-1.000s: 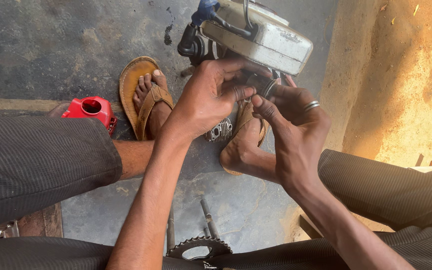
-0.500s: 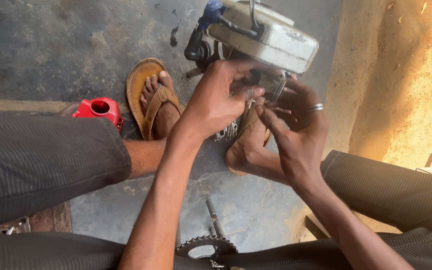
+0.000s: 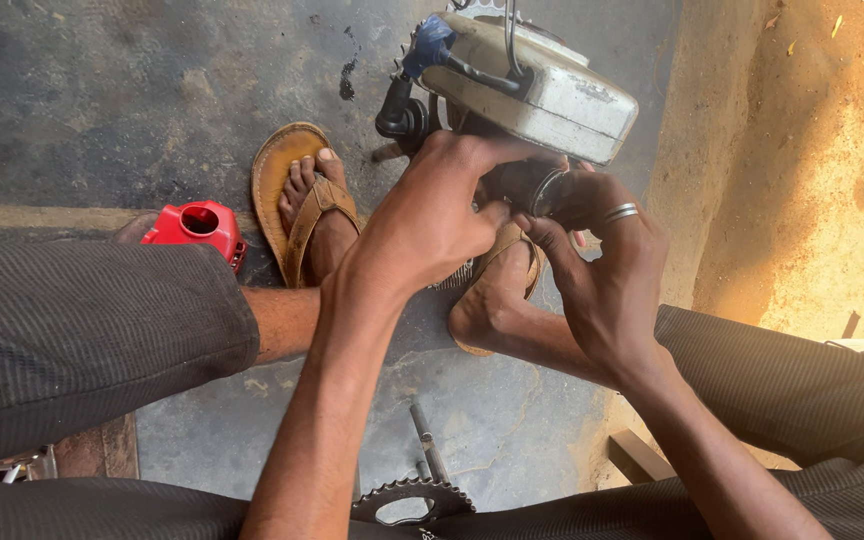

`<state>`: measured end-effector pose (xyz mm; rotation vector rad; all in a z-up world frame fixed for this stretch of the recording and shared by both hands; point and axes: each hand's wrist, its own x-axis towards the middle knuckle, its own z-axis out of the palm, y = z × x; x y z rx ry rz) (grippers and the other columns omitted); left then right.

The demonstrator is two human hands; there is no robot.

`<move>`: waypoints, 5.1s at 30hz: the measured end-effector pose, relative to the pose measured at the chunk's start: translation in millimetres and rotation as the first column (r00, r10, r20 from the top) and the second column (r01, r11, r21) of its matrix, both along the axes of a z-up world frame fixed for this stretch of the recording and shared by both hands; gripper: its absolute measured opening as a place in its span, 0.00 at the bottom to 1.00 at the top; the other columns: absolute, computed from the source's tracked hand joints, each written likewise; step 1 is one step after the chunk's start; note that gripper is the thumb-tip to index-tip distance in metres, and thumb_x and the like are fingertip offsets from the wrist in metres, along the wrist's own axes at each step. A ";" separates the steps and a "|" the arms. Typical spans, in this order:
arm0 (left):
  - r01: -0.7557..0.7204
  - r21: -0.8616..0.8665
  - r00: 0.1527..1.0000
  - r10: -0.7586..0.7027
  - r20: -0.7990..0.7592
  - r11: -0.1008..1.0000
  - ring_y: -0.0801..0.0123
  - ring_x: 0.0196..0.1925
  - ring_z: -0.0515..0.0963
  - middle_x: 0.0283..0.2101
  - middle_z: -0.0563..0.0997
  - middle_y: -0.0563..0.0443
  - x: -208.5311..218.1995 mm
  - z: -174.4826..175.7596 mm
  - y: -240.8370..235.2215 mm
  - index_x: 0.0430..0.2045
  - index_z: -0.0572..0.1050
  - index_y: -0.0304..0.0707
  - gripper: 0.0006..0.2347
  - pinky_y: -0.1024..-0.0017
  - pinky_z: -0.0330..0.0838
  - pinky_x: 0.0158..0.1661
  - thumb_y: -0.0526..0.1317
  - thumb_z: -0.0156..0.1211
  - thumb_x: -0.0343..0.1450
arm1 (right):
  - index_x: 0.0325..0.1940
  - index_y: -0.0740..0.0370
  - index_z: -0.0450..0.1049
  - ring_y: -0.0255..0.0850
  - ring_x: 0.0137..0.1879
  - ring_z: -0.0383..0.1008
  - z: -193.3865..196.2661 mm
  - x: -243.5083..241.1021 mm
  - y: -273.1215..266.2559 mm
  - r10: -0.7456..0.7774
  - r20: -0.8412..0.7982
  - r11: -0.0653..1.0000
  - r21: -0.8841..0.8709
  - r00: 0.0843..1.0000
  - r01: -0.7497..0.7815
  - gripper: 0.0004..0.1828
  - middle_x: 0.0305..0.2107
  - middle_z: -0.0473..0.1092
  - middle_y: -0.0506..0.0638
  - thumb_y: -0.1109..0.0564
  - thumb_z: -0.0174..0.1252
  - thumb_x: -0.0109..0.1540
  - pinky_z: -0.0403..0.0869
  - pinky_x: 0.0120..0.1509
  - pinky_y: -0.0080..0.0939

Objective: The person disassembles a small engine by removing the cylinder head and inspecting the piston by hand and with pliers while an assistant helps.

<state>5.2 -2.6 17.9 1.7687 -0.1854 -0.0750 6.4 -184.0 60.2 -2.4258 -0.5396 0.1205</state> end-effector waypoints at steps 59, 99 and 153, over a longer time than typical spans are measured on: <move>-0.063 -0.309 0.982 0.003 -0.190 0.949 0.70 0.57 0.79 0.52 0.80 0.53 -11.9 19.4 3.7 0.54 0.73 0.33 0.20 0.68 0.76 0.63 0.28 0.69 0.67 | 0.70 0.58 0.61 0.56 0.55 0.69 -190.9 -38.7 -10.8 0.286 -0.293 0.889 -0.276 0.912 -0.367 0.45 0.48 0.65 0.58 0.59 0.68 0.49 0.68 0.56 0.55; -0.527 0.343 0.849 0.500 0.171 0.778 0.51 0.58 0.82 0.54 0.82 0.40 -41.4 41.7 -6.4 0.57 0.76 0.34 0.21 0.58 0.72 0.59 0.23 0.60 0.68 | 0.77 0.67 0.48 0.75 0.69 0.52 -270.1 110.6 -115.9 -0.297 -0.431 0.912 -0.393 0.852 0.119 0.61 0.65 0.49 0.77 0.35 0.71 0.53 0.61 0.70 0.71; -0.445 0.516 0.891 0.418 0.176 0.731 0.45 0.50 0.83 0.50 0.79 0.28 -34.1 59.0 -5.5 0.51 0.75 0.14 0.17 0.54 0.76 0.56 0.29 0.62 0.68 | 0.62 0.65 0.73 0.59 0.63 0.61 -269.7 102.6 -102.8 -0.226 -0.233 0.940 -0.309 0.946 0.148 0.35 0.58 0.68 0.63 0.34 0.60 0.64 0.68 0.66 0.60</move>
